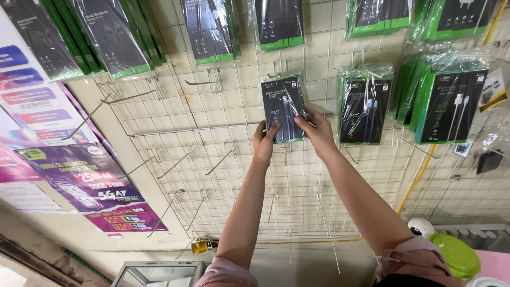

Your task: The person takes packaged charging cables off the hooks of a wire display rack and packs them into cardboard boxes by hand.

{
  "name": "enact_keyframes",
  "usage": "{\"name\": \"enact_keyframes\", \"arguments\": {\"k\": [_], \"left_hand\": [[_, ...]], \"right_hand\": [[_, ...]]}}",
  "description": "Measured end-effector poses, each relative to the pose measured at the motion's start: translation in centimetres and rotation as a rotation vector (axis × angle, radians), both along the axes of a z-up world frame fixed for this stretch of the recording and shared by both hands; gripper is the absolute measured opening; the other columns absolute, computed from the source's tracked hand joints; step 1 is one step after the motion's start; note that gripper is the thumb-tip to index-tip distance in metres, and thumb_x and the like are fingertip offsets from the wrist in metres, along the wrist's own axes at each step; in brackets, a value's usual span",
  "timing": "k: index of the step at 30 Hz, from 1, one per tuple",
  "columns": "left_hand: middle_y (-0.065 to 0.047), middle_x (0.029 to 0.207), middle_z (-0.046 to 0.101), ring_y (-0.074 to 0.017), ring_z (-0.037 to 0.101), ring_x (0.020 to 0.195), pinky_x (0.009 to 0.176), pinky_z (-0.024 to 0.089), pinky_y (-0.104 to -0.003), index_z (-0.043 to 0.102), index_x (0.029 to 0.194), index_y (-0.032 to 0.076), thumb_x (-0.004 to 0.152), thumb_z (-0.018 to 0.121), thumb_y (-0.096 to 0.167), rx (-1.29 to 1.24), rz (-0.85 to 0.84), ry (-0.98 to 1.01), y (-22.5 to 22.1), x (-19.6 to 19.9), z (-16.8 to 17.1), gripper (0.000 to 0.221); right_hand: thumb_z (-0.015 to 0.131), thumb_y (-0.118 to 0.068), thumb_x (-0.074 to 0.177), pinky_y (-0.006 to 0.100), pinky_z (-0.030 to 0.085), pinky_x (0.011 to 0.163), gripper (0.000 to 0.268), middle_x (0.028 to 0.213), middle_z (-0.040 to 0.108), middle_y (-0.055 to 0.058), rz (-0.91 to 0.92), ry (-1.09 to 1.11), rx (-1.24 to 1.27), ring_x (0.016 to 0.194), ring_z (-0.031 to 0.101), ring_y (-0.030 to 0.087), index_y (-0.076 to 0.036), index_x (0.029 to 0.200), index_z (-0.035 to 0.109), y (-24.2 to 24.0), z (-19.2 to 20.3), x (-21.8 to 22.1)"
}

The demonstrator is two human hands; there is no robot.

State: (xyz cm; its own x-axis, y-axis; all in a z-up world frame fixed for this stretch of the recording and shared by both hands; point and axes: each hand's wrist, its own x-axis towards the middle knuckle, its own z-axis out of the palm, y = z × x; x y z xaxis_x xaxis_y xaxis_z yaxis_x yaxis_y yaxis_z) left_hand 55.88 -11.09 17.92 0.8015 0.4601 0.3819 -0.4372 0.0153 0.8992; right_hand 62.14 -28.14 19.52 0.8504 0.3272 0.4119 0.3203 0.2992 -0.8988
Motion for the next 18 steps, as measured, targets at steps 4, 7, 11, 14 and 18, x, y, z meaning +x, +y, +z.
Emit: {"name": "enact_keyframes", "arguments": {"k": [4,7,11,14,18], "left_hand": [[-0.014,0.112,0.069,-0.0170,0.068,0.099,0.087,0.055,-0.030,0.058,0.129,-0.008,0.093,0.072,0.023,-0.082,-0.080,-0.118,-0.6,-1.7,1.1,0.049],[-0.015,0.110,0.068,-0.0190,0.070,0.097,0.081,0.059,-0.034,0.052,0.129,-0.006,0.090,0.072,0.022,-0.248,-0.182,-0.104,-1.1,-2.8,1.7,0.053],[-0.021,0.112,0.068,-0.0222,0.070,0.095,0.079,0.058,-0.033,0.046,0.135,-0.012,0.092,0.074,0.019,-0.240,-0.199,-0.162,-1.5,-4.5,2.3,0.060],[-0.024,0.114,0.067,-0.0235,0.071,0.097,0.078,0.059,-0.034,0.038,0.140,-0.013,0.090,0.073,0.019,-0.241,-0.178,-0.154,-2.0,-5.9,2.9,0.069],[-0.027,0.118,0.066,-0.0238,0.071,0.101,0.083,0.059,-0.032,0.030,0.146,-0.021,0.090,0.076,0.019,-0.207,-0.163,-0.194,-2.3,-7.8,3.9,0.082]], "right_hand": [[0.075,-0.036,0.088,0.025,0.049,0.072,0.066,0.118,0.069,0.003,0.013,0.021,0.000,0.104,0.064,0.010,-0.012,0.147,0.054,-0.3,1.1,-2.4],[0.076,-0.035,0.089,0.025,0.050,0.071,0.066,0.121,0.068,0.005,0.010,-0.009,0.040,0.106,0.064,0.011,-0.011,0.147,0.055,-0.5,1.3,-3.6],[0.077,-0.025,0.089,0.030,0.057,0.076,0.065,0.123,0.064,0.009,0.104,-0.075,0.173,0.108,0.066,0.015,-0.005,0.145,0.051,-0.8,1.7,-5.2],[0.077,-0.019,0.090,0.032,0.059,0.084,0.064,0.123,0.063,0.010,0.147,-0.090,0.228,0.109,0.065,0.016,-0.002,0.145,0.049,-1.1,1.9,-6.4],[0.077,-0.015,0.093,0.031,0.056,0.096,0.062,0.125,0.062,0.012,0.198,-0.163,0.298,0.115,0.063,0.016,0.002,0.146,0.048,-1.3,2.0,-7.7]]}}
